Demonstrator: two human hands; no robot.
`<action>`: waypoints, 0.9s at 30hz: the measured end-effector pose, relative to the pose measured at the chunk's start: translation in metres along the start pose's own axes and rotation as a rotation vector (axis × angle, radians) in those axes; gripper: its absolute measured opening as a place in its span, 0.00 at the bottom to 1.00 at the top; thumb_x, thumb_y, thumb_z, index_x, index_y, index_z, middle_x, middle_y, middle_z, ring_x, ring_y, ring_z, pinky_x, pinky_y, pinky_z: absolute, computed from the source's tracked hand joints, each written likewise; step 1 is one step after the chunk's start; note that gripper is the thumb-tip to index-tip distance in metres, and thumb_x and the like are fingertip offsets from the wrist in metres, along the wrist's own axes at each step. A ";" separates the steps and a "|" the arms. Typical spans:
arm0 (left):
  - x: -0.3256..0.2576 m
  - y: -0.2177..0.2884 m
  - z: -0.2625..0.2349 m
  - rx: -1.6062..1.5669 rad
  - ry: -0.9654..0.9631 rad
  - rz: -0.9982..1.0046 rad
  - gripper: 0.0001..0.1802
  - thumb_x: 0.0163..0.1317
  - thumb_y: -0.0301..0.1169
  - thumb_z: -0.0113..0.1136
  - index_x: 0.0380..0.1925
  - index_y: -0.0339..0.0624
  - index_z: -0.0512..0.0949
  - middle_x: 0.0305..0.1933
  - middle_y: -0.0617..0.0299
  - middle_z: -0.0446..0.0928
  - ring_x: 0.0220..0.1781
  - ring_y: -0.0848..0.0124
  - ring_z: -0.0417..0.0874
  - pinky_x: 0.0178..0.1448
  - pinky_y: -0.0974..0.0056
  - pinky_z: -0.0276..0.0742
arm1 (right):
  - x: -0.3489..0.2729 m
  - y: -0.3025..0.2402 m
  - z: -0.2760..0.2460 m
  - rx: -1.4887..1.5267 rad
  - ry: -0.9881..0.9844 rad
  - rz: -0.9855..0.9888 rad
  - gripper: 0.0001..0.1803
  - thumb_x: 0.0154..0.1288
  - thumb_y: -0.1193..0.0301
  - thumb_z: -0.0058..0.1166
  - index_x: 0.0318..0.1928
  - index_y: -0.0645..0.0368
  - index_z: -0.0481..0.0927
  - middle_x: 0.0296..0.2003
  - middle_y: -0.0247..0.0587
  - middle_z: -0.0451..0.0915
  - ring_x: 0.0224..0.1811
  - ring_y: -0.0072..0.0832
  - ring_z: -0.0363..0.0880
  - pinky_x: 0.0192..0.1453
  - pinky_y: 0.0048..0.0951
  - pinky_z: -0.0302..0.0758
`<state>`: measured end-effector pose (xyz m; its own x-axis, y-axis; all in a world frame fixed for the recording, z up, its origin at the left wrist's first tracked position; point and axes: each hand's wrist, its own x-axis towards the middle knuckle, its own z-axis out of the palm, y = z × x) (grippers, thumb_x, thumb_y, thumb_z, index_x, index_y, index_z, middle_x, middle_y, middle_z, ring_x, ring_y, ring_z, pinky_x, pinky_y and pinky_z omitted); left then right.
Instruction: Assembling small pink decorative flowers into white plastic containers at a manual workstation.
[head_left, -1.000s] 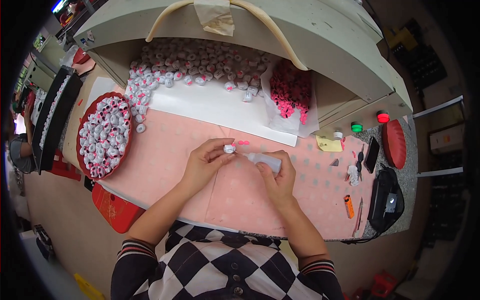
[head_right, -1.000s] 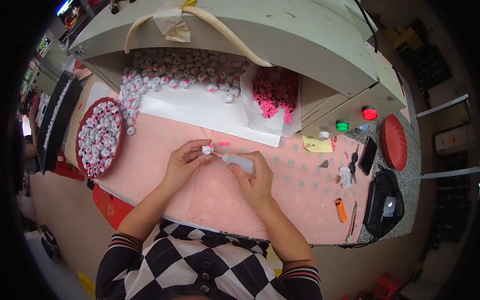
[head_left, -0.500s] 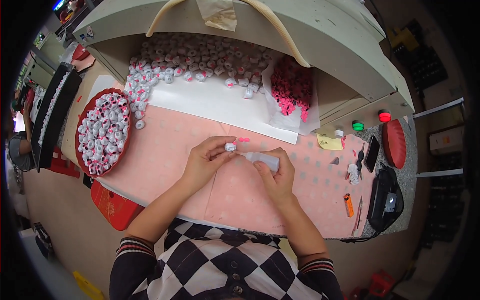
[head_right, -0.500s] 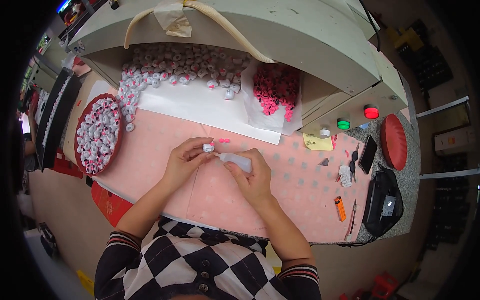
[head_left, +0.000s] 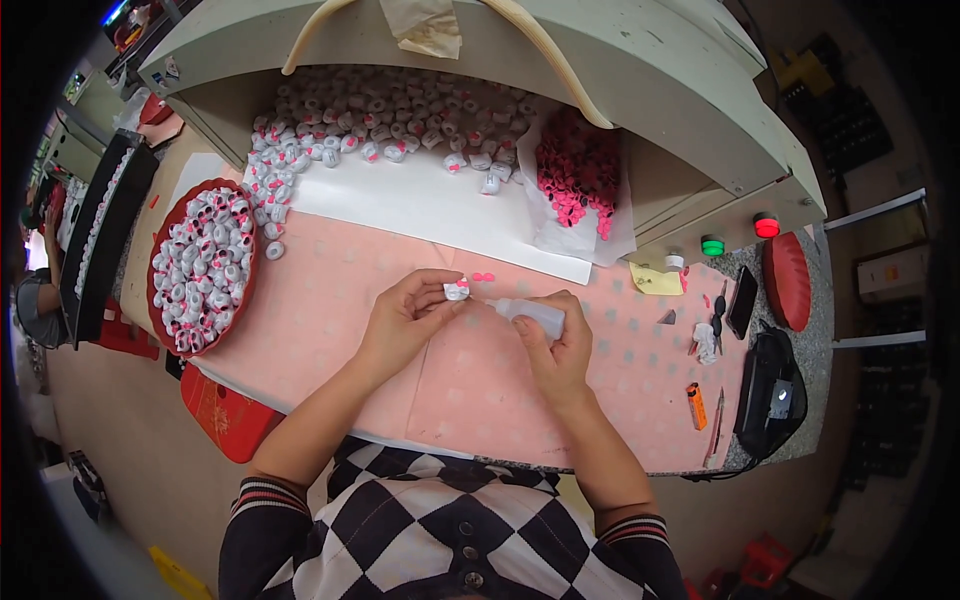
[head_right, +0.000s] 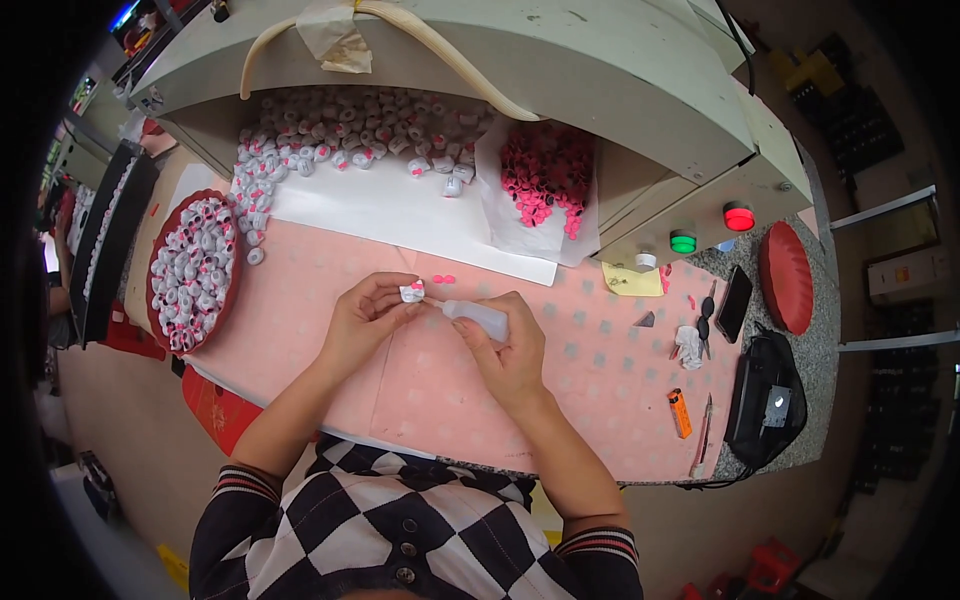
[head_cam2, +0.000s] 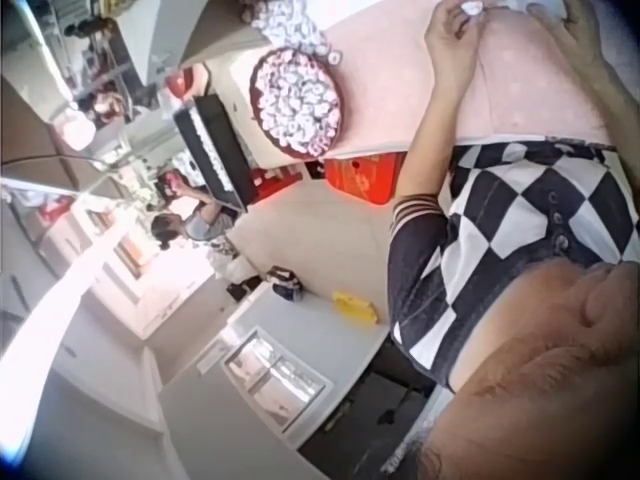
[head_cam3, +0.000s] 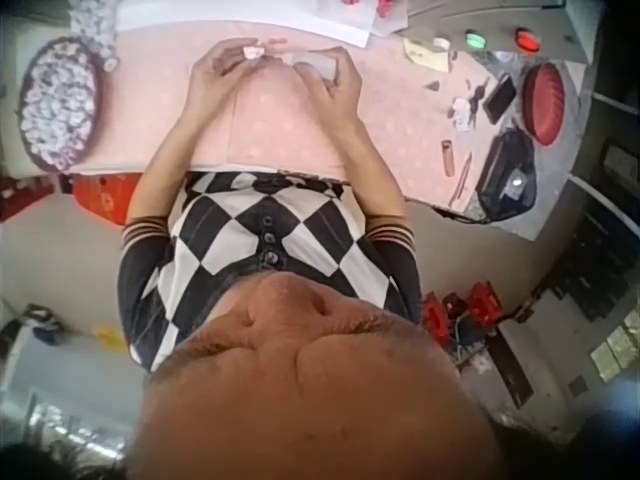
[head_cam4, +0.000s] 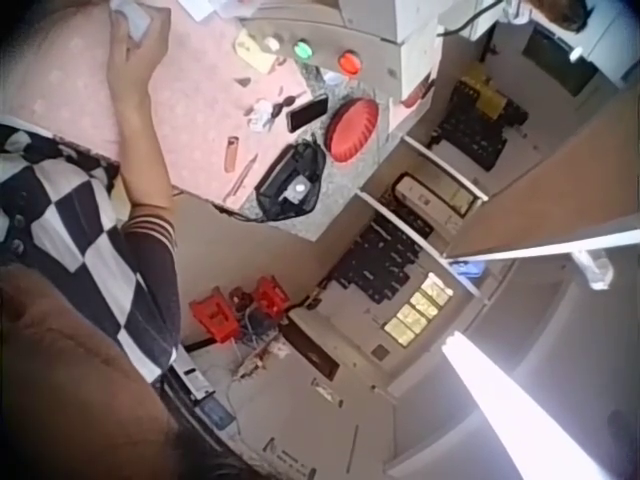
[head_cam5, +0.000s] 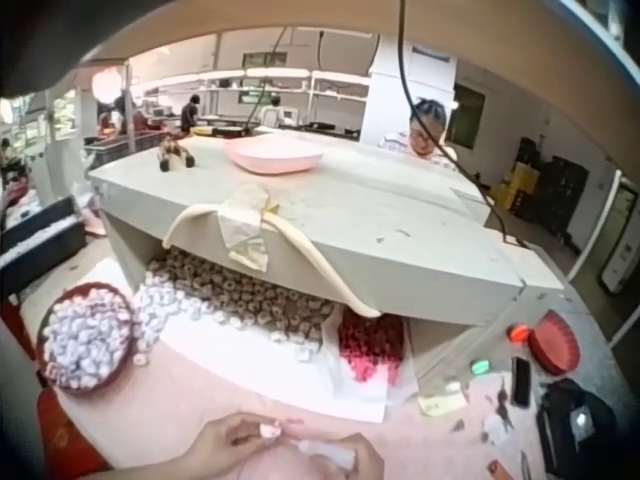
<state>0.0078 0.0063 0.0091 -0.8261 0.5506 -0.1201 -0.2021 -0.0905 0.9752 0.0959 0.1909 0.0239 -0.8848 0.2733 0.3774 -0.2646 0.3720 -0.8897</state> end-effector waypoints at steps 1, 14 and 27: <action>0.000 0.000 0.000 -0.023 0.002 -0.005 0.18 0.60 0.16 0.57 0.51 0.33 0.71 0.49 0.55 0.77 0.53 0.68 0.79 0.58 0.67 0.77 | 0.000 0.000 0.000 0.004 0.011 0.006 0.11 0.63 0.71 0.59 0.39 0.62 0.72 0.31 0.37 0.73 0.31 0.20 0.70 0.36 0.21 0.67; 0.001 0.000 -0.002 -0.028 -0.014 0.004 0.17 0.60 0.16 0.57 0.50 0.32 0.71 0.49 0.54 0.77 0.53 0.69 0.79 0.58 0.68 0.76 | 0.002 0.000 -0.001 -0.037 0.024 0.029 0.11 0.63 0.70 0.59 0.38 0.62 0.72 0.30 0.36 0.74 0.30 0.19 0.70 0.35 0.21 0.67; 0.001 0.001 -0.004 -0.072 0.047 0.016 0.16 0.61 0.18 0.57 0.50 0.34 0.72 0.46 0.58 0.78 0.50 0.73 0.80 0.54 0.70 0.76 | 0.005 0.009 0.001 0.251 0.013 0.278 0.12 0.62 0.72 0.60 0.40 0.62 0.71 0.33 0.37 0.75 0.33 0.21 0.73 0.37 0.23 0.71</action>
<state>0.0049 0.0037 0.0097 -0.8530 0.5089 -0.1153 -0.2252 -0.1596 0.9612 0.0886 0.1948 0.0174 -0.9316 0.3450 0.1141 -0.1021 0.0529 -0.9934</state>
